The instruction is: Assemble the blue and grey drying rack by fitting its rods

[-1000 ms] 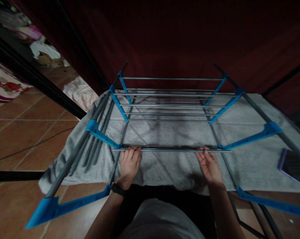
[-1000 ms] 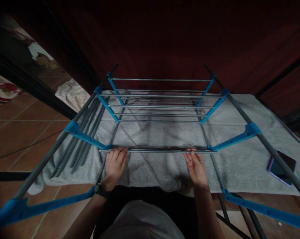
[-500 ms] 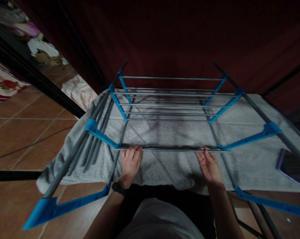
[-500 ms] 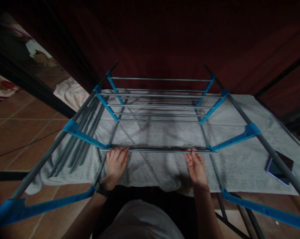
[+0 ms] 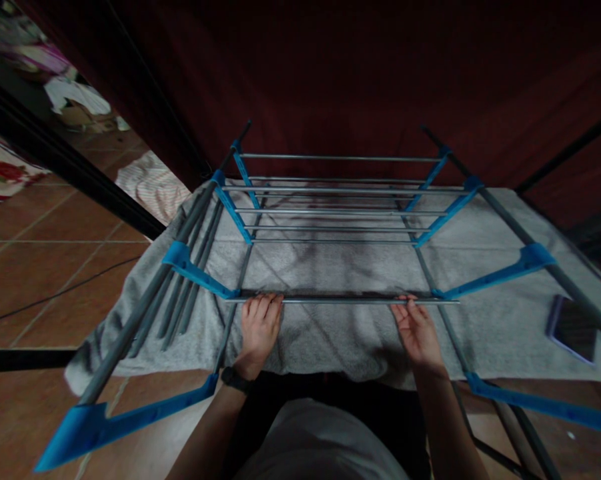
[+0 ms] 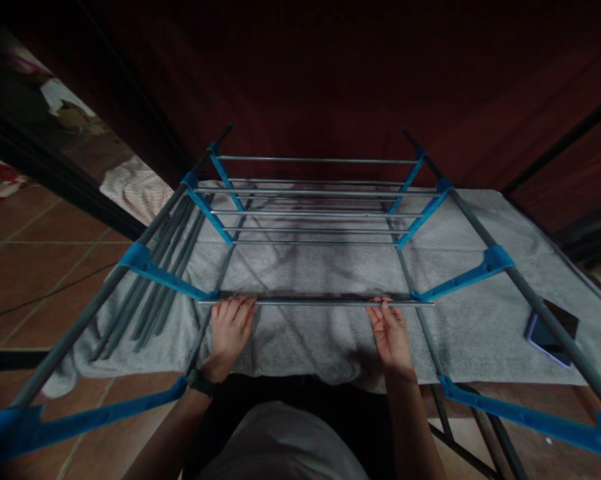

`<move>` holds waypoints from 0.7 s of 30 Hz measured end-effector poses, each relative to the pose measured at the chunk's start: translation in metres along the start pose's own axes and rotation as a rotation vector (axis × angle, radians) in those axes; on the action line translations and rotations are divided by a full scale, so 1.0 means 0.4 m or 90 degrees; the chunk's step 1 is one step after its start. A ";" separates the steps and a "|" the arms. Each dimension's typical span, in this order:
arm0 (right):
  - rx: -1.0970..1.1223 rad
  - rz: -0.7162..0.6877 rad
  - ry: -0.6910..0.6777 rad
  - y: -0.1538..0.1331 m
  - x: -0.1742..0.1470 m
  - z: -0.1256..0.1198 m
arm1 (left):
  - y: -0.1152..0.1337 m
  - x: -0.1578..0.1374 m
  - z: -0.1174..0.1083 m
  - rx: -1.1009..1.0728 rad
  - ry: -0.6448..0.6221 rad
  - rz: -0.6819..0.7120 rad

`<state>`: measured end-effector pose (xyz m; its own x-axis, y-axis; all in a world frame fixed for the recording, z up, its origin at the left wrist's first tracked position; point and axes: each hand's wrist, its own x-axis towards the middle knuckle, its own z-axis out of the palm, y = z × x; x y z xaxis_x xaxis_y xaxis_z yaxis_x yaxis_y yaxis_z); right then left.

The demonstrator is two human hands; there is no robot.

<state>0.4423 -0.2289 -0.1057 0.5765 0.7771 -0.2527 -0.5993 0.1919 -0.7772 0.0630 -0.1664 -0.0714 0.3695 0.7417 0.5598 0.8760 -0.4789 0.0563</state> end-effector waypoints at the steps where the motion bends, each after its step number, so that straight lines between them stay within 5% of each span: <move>1: -0.002 0.001 -0.002 -0.002 0.000 0.002 | 0.000 0.001 0.000 -0.003 0.003 0.000; 21: 0.032 0.020 -0.035 -0.009 -0.009 0.038 | -0.025 -0.008 0.010 -0.005 0.053 0.035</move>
<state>0.4340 -0.2235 -0.0932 0.5264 0.8148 -0.2427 -0.6446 0.1963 -0.7389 0.0542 -0.1621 -0.0771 0.3898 0.6725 0.6291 0.8526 -0.5217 0.0293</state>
